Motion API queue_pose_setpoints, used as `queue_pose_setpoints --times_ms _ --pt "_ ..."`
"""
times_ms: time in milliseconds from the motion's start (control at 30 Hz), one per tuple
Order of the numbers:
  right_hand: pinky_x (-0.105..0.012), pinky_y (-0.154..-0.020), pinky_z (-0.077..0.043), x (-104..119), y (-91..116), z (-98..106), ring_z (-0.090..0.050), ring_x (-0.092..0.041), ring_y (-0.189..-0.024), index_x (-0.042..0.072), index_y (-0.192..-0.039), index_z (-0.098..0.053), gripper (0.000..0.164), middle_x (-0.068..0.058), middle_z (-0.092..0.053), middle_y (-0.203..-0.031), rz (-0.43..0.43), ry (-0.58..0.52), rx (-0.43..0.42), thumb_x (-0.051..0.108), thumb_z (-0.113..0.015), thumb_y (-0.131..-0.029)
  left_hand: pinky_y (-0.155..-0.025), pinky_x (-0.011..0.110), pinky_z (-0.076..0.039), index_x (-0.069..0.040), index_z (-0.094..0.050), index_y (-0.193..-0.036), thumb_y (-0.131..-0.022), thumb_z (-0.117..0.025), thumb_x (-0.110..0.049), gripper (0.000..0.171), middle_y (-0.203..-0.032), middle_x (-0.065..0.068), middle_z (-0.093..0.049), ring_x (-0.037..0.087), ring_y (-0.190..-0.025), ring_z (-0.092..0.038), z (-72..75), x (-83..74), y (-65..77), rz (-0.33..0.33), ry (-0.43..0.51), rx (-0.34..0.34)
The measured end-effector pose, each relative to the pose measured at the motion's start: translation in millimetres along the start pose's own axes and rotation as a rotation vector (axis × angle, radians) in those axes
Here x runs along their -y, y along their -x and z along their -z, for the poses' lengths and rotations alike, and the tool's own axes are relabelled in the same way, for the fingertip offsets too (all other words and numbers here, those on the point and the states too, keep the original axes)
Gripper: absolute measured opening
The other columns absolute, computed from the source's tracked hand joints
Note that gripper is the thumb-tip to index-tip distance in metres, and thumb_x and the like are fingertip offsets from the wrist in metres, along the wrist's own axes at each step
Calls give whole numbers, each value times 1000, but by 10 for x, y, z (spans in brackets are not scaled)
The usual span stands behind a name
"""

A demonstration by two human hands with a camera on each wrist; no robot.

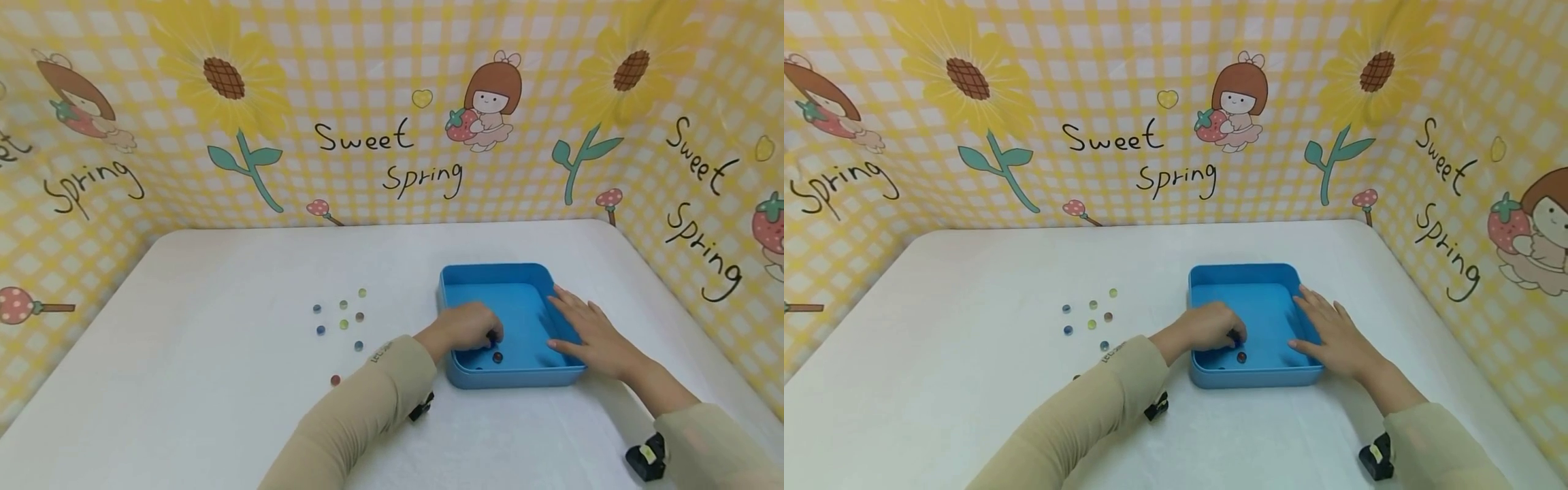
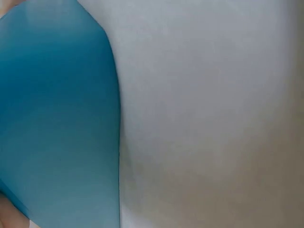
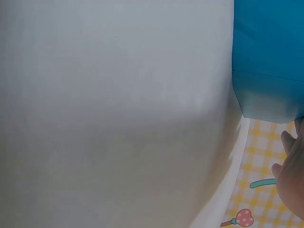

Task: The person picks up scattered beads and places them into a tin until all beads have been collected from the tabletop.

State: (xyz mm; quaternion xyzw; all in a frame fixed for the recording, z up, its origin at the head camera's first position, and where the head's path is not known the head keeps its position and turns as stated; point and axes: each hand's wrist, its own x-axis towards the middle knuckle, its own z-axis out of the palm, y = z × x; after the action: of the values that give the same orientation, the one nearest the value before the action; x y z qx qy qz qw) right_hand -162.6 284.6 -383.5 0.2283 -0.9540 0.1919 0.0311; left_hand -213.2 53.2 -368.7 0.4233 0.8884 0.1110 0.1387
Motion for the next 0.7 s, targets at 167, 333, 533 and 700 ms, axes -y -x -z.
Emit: queue_pose_setpoints --times_ms 167,333,533,700 --pt "-57 -96 -7 -2 -1 -7 -13 -37 -125 -4 -131 -26 70 -20 -15 -139 6 -1 -3 35 -56 -81 -82 19 -40 -20 -66 -99 -82 -60 -13 19 -97 -10 -60 5 -95 -51 -1 -13 13 14 -40 5" --pt "-58 -95 -8 -13 -2 -14 -13 -37 -124 -4 -131 -26 70 -20 -15 -139 6 5 -1 35 -57 -81 -83 19 -40 -20 -65 -101 -82 -60 -15 20 -99 -11 -60 4 -97 -50 6 -27 24 28 -33 12" --pt "-58 -95 -7 -7 -3 -13 -12 -37 -125 -3 -132 -26 70 -19 -15 -139 -4 -2 2 36 -56 -81 -84 18 -39 -19 -64 -103 -82 -60 -17 22 -101 -11 -60 4 -100 -49 11 -13 22 20 16 -6" --pt "-58 -95 -7 -5 -4 -10 -12 -37 -125 -3 -132 -25 70 -19 -14 -140 -12 -7 8 36 -56 -82 -83 17 -39 -19 -64 -104 -82 -59 -19 22 -102 -11 -60 2 -99 -50 11 12 22 3 86 -50"
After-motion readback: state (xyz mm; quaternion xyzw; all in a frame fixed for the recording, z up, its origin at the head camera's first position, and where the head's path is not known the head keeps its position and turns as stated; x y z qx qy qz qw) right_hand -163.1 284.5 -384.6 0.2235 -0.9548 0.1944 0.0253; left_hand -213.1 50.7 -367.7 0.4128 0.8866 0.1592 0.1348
